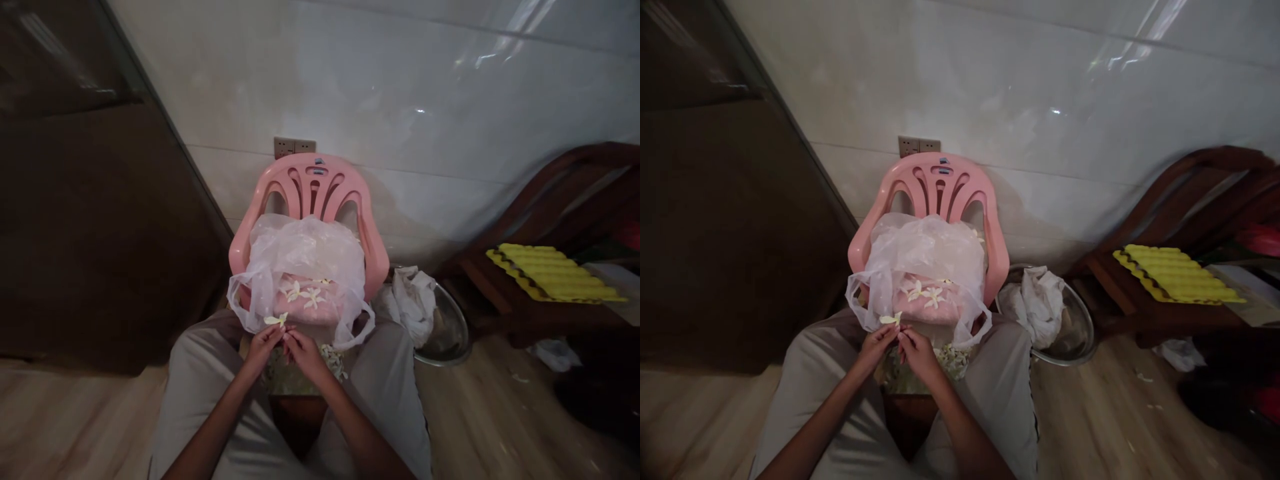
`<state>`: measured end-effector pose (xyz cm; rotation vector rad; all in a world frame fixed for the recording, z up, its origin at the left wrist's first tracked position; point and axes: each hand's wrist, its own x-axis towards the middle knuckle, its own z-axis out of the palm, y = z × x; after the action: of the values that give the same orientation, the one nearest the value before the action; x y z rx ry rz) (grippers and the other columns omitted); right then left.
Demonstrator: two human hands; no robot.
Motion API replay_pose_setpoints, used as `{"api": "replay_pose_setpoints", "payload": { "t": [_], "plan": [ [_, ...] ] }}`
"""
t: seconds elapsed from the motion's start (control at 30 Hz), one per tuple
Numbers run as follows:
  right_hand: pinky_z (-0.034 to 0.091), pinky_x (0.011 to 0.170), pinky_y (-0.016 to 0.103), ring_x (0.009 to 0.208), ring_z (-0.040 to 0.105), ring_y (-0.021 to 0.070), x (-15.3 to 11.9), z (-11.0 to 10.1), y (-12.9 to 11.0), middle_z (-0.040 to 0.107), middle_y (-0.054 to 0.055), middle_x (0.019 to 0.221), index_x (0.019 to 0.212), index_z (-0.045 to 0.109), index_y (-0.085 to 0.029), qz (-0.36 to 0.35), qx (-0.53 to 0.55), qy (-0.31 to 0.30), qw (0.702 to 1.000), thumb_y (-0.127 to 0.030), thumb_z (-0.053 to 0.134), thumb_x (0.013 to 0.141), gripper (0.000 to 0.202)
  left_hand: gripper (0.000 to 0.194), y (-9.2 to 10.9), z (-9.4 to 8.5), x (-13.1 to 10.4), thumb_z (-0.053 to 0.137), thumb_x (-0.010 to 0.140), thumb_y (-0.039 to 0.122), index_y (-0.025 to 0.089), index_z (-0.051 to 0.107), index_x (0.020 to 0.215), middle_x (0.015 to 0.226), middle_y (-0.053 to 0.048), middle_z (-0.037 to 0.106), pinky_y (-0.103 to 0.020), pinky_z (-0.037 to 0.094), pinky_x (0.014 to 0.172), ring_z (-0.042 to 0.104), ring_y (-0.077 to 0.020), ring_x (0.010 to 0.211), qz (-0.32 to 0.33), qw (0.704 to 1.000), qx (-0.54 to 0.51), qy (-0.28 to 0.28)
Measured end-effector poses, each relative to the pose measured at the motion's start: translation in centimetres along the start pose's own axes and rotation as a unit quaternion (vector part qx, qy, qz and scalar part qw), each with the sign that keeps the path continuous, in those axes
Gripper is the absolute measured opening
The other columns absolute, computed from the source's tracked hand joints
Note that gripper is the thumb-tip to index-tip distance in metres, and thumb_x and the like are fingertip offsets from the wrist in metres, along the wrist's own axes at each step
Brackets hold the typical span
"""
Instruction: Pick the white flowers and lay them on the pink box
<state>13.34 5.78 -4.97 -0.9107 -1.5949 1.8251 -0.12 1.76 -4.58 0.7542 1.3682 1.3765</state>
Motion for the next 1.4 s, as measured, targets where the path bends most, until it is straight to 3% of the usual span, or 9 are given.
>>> {"api": "replay_pose_setpoints", "payload": {
  "t": [0.17,0.43,0.7,1.03,1.23,1.4],
  "plan": [
    [0.038,0.045,0.021,0.046,0.048,0.0091,0.0,-0.1,0.2,0.051,-0.005,0.059,0.073,0.056,-0.020,0.012,0.036,-0.012,0.999,-0.065,0.052,0.086,0.047,0.051,0.7,0.1,-0.2,0.072,0.071,0.059,0.014,0.078,0.094,0.094,-0.010,0.078,-0.033,0.056,0.079,0.069,-0.0217,0.080,0.004,1.000,0.006,-0.009],
    [0.041,0.049,0.023,0.049,0.051,0.0098,0.3,-0.4,-0.5,0.057,-0.003,0.060,0.075,0.059,-0.018,0.041,0.084,-0.042,0.995,-0.067,0.057,0.081,0.049,0.053,0.7,0.2,-0.3,0.070,0.075,0.058,0.014,0.076,0.104,0.084,-0.007,0.077,-0.030,0.055,0.064,0.063,-0.0144,0.054,-0.010,0.998,-0.028,-0.051],
    [0.040,0.047,0.023,0.047,0.051,0.0102,0.4,-0.5,-0.2,0.059,-0.002,0.057,0.067,0.059,-0.018,0.060,0.073,-0.020,0.995,-0.072,0.059,0.076,0.055,0.045,0.3,0.0,-0.1,0.069,0.074,0.055,0.016,0.079,0.092,0.100,-0.011,0.078,-0.035,0.054,0.087,0.071,-0.0249,0.090,0.016,1.000,0.018,-0.005],
    [0.039,0.047,0.023,0.047,0.051,0.0112,0.5,-0.4,0.1,0.058,-0.001,0.056,0.064,0.059,-0.019,0.074,0.060,-0.017,0.995,-0.067,0.057,0.080,0.050,0.036,-0.3,0.0,0.0,0.060,0.079,0.047,0.016,0.078,0.087,0.091,-0.008,0.078,-0.033,0.052,0.088,0.069,-0.0246,0.093,0.049,0.996,0.075,0.017],
    [0.037,0.048,0.022,0.050,0.046,0.0112,0.3,-0.2,0.3,0.051,-0.004,0.056,0.071,0.059,-0.020,0.000,-0.070,0.043,0.997,-0.048,0.052,0.086,0.032,0.036,0.0,0.1,-0.8,0.054,0.085,0.049,0.018,0.074,0.088,0.081,-0.002,0.074,-0.027,0.050,0.076,0.065,-0.0200,0.079,0.078,0.977,0.198,0.000],
    [0.034,0.055,0.022,0.057,0.045,0.0123,-0.1,-0.4,-0.1,0.050,-0.004,0.057,0.067,0.057,-0.020,-0.068,-0.201,0.091,0.973,-0.035,0.049,0.086,0.026,0.035,0.0,0.3,-1.1,0.051,0.087,0.049,0.020,0.070,0.079,0.073,-0.003,0.073,-0.027,0.047,0.070,0.066,-0.0216,0.074,0.093,0.950,0.300,-0.008]
  ]
}}
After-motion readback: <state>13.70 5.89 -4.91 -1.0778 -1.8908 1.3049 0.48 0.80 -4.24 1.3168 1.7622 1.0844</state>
